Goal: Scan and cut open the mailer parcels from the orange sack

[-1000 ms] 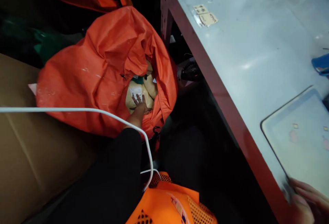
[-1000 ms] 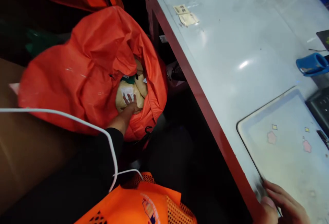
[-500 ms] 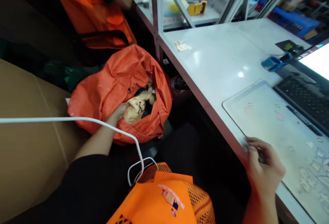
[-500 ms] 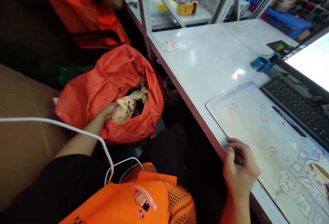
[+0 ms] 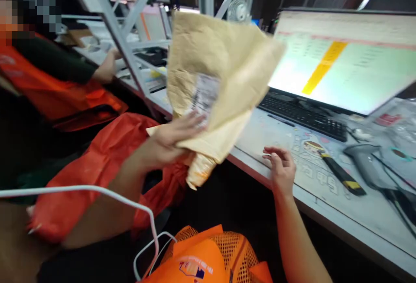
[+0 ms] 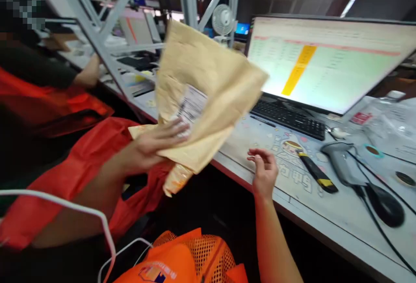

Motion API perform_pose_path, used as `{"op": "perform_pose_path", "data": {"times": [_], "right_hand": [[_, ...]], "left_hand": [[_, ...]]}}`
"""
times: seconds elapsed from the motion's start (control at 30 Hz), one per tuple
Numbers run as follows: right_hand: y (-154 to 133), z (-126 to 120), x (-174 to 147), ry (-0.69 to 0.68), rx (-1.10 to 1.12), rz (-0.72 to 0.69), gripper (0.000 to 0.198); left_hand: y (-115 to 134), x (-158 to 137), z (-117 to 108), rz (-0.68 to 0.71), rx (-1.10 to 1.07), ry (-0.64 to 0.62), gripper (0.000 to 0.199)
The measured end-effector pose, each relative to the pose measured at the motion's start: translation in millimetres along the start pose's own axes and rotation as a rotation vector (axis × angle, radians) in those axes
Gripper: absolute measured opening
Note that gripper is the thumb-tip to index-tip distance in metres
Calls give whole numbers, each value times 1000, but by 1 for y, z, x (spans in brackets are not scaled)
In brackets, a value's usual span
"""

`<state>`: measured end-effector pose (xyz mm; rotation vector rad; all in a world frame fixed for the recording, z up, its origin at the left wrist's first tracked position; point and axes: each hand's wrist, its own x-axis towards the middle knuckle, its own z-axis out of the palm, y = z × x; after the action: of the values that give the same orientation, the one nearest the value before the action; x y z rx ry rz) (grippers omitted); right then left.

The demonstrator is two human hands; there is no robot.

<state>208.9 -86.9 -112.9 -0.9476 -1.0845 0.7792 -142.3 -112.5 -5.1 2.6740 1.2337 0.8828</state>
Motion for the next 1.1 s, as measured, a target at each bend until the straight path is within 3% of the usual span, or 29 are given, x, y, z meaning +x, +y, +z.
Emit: {"op": "perform_pose_path", "data": {"times": [0.07,0.17,0.27,0.33,0.43,0.5,0.6,0.73,0.83,0.9,0.93,1.03,1.1], "right_hand": [[-11,-36,11,241,36,-50,18],[-33,-99,25,500,-79,-154,18],[-61,-142,37,536,-306,-253,18],[-80,-146,47,431,-476,-316,18],[-93,-122,70,129,-710,-359,24],[-85,-98,89,-121,-821,-363,32],[-52,-67,111,-478,-997,-248,50],[-3,-46,127,-732,-1120,87,69],[6,-51,136,-765,-1036,111,69],[-4,-73,144,-665,-991,30,68],[-12,-90,148,-546,-999,-16,66],[-39,-161,154,20,-1184,-70,56],[-51,-207,152,277,-1413,84,60]], "left_hand": [[13,39,34,217,-10,-194,49],[36,84,79,260,79,-494,67],[61,116,94,327,16,-528,71],[79,130,102,378,-43,-425,67],[106,134,139,297,44,-364,72],[118,123,173,305,106,-431,78],[122,100,208,365,158,-383,86],[113,85,211,400,162,-356,76],[110,88,206,394,150,-369,68],[110,89,204,386,141,-375,67],[110,89,204,384,134,-377,66],[112,88,205,392,121,-375,65],[112,88,206,406,127,-369,65]]}}
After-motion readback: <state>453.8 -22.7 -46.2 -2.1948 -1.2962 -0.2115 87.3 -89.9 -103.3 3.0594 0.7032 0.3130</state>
